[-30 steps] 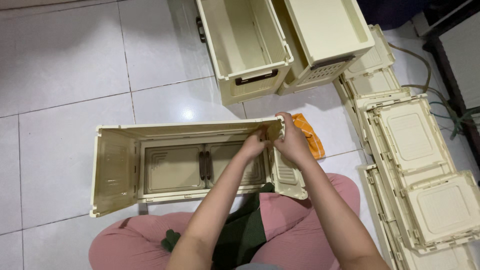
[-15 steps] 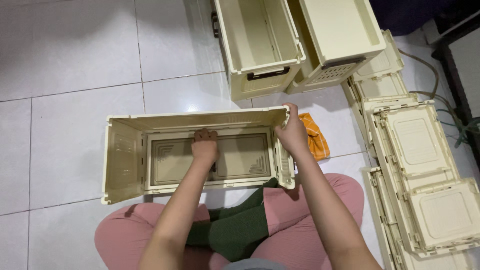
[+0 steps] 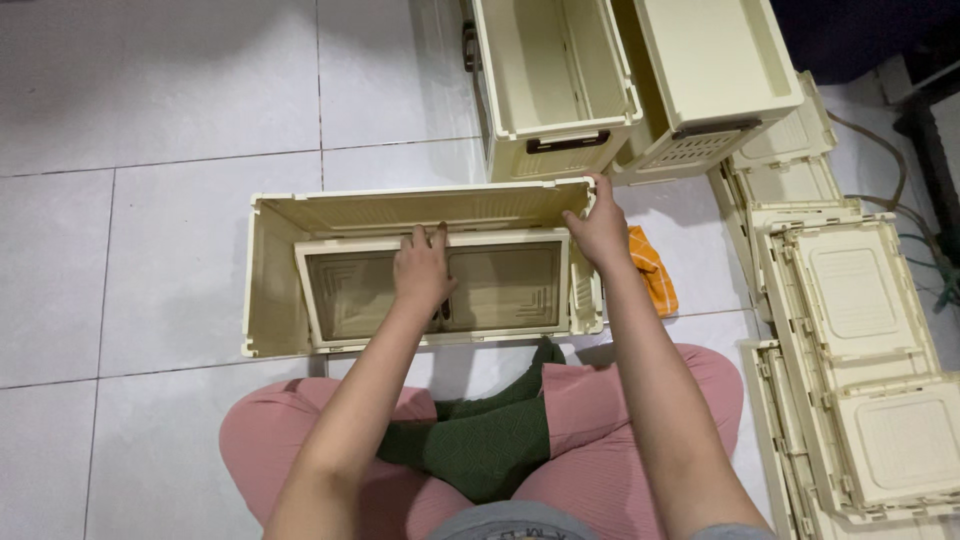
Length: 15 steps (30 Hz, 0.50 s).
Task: The person assembles a beige foldable storage box by unfolding its sides and securing the lid. They then wipe the interior and exterior surfaces with an orange cloth.
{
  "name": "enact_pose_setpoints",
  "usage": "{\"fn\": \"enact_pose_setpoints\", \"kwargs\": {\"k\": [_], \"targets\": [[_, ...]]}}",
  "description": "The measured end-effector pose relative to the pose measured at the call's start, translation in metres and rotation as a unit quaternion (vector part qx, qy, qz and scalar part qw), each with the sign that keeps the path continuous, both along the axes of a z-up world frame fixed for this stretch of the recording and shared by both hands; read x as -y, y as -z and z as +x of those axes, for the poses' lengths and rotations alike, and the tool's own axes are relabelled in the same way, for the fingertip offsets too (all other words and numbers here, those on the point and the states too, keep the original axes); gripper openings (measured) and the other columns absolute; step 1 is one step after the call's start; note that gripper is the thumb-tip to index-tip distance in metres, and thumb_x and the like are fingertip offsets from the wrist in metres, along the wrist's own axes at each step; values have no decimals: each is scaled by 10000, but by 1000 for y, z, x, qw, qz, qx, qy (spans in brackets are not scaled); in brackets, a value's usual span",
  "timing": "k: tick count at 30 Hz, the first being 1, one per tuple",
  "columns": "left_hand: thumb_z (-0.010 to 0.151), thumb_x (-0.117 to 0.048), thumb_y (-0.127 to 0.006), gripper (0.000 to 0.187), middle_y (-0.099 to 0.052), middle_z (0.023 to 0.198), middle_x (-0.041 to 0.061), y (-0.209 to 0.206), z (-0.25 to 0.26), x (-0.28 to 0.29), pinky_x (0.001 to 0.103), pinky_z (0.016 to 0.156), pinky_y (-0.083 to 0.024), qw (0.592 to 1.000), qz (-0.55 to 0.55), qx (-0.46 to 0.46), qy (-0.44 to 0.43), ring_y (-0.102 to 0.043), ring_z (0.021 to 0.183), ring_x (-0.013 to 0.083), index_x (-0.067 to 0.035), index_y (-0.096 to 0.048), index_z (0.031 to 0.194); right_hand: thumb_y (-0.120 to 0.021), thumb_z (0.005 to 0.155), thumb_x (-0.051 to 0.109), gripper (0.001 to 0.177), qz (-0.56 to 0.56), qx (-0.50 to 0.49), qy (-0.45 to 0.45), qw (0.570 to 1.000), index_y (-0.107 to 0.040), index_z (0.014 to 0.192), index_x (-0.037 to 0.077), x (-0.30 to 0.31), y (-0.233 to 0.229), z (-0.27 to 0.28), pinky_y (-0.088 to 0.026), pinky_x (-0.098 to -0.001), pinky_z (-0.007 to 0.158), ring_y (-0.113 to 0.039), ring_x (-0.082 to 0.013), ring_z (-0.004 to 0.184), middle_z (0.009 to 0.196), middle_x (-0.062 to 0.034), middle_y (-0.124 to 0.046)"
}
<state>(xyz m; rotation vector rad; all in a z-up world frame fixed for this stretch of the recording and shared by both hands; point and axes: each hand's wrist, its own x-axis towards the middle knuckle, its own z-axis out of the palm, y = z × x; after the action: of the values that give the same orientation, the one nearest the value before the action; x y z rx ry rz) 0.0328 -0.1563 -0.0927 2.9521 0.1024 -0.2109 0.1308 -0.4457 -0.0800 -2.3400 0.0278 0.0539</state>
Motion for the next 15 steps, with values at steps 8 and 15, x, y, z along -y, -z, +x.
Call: {"fn": "enact_pose_setpoints", "kwargs": {"k": [8, 15], "targets": [[625, -452, -889, 755, -568, 1196, 113, -43, -43, -3, 494, 912, -395, 986, 79, 129, 66, -519, 1144, 314, -200, -616, 1283, -675, 910, 176, 671, 44, 53, 3, 998, -372, 1508, 147, 14, -19, -16, -527, -451, 988, -665, -338, 1240, 1500, -162, -549], [669, -300, -849, 603, -574, 1330, 107, -50, -66, 22, 541, 1014, -379, 968, 8, 222, 119, -497, 1282, 338, -70, -606, 1171, -746, 962, 254, 533, -2, 41, -207, 978, -535, 1439, 143, 43, -31, -87, -364, -502, 1190, -257, -404, 1567, 1735, -173, -143]]}}
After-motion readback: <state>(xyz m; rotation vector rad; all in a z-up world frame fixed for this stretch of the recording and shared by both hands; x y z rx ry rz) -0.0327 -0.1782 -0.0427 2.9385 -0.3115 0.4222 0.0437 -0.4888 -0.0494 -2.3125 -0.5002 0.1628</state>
